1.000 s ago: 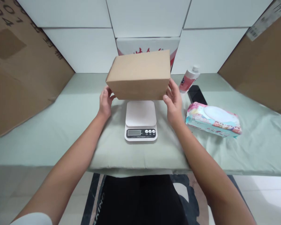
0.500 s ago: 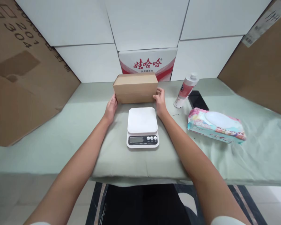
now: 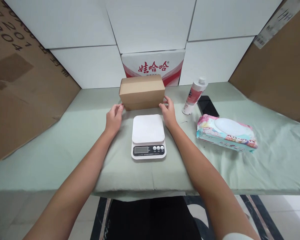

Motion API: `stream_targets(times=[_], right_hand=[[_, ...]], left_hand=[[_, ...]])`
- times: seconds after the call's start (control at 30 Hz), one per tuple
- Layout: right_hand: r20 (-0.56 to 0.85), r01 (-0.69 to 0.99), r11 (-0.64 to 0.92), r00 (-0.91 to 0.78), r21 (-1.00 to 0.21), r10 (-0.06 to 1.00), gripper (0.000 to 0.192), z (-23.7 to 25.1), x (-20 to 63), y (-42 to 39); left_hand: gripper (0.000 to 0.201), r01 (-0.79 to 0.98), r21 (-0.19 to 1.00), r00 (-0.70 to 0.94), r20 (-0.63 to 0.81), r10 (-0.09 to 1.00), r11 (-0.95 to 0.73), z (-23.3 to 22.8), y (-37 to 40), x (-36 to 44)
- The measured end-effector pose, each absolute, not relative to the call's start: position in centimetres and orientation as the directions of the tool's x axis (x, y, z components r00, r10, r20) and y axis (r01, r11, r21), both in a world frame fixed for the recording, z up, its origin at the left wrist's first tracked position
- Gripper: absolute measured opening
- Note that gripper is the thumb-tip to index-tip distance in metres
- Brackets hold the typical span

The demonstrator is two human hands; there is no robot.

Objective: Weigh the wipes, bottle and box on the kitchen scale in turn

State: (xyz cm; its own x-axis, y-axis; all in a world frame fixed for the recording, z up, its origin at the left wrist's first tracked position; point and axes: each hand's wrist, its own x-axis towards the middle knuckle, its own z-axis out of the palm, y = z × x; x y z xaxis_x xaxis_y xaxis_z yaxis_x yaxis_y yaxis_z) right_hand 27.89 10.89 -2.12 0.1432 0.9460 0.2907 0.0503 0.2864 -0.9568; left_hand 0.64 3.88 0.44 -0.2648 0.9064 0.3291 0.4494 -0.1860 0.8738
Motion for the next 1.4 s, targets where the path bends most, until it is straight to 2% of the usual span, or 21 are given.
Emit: stream_targets(times=[0.1,0.17,0.27,0.37,0.43,0.53,0.6,0.67,0.73,0.77,0.87,0.97,1.07,1.17,1.4], right_hand=[[0.201,0.041,0.196,0.214,-0.98,0.956,0.056,-0.2,27.5,9.0],[0.304,0.129,0.279,0.275,-0.952,0.912,0.049,1.5,27.8,7.1],[0.585,0.381,0.453,0.392,-0.806,0.71,0.037,3.8,29.2,4.2],[0.702,0.542,0.449,0.504,-0.71,0.503,0.051,4.1,31.1,3.4],[0.683,0.565,0.385,0.573,-0.73,0.453,0.067,2.9,32.3,4.5],[0.538,0.45,0.295,0.688,-0.843,0.487,0.075,0.3,33.6,7.4],[0.415,0.315,0.272,0.732,-0.909,0.541,0.064,-1.2,34.0,8.9],[0.365,0.243,0.279,0.725,-0.929,0.584,0.045,-2.0,34.2,9.7],[0.405,0.255,0.32,0.681,-0.912,0.61,0.032,-1.9,34.1,9.7],[0.435,0.262,0.353,0.643,-0.898,0.63,0.032,-1.7,34.0,9.5],[0.533,0.238,0.48,0.456,-0.845,0.713,0.042,-0.2,32.8,8.1],[0.596,0.11,0.585,0.154,-0.803,0.788,0.051,1.7,30.5,6.0],[0.575,-0.02,0.578,-0.12,-0.816,0.809,0.054,3.0,28.2,3.7],[0.516,-0.035,0.529,-0.289,-0.848,0.807,0.055,3.5,27.0,2.0],[0.44,0.012,0.489,-0.42,-0.872,0.794,0.053,3.6,26.9,1.2]], left_hand=[[0.044,0.459,0.876,-0.261,0.292,0.92,-0.148,0.3,4.2,0.5],[0.05,0.448,0.884,-0.249,0.266,0.931,-0.132,0.0,4.5,0.3],[0.06,0.437,0.887,-0.21,0.264,0.942,-0.151,-0.5,4.9,0.0],[0.068,0.454,0.874,-0.136,0.261,0.956,-0.174,-0.9,5.0,-0.1],[0.069,0.453,0.871,-0.11,0.268,0.957,-0.192,-1.0,5.0,-0.1],[0.069,0.421,0.89,-0.175,0.27,0.947,-0.177,-1.1,5.0,-0.1],[0.068,0.396,0.905,-0.227,0.262,0.938,-0.157,-1.2,4.9,-0.2],[0.064,0.38,0.913,-0.251,0.258,0.933,-0.15,-1.1,4.9,-0.2],[0.059,0.381,0.913,-0.264,0.256,0.93,-0.143,-1.0,4.8,-0.2],[0.057,0.391,0.911,-0.275,0.254,0.927,-0.133,-0.8,4.7,-0.2],[0.052,0.436,0.895,-0.31,0.251,0.917,-0.098,-0.4,4.5,0.0],[0.051,0.464,0.881,-0.316,0.26,0.912,-0.09,-0.2,4.4,0.1],[0.051,0.467,0.879,-0.316,0.268,0.91,-0.097,-0.3,4.4,0.0],[0.048,0.457,0.884,-0.319,0.27,0.909,-0.102,-0.5,4.5,-0.2],[0.048,0.432,0.894,-0.319,0.275,0.907,-0.12,-0.7,4.7,-0.2]])
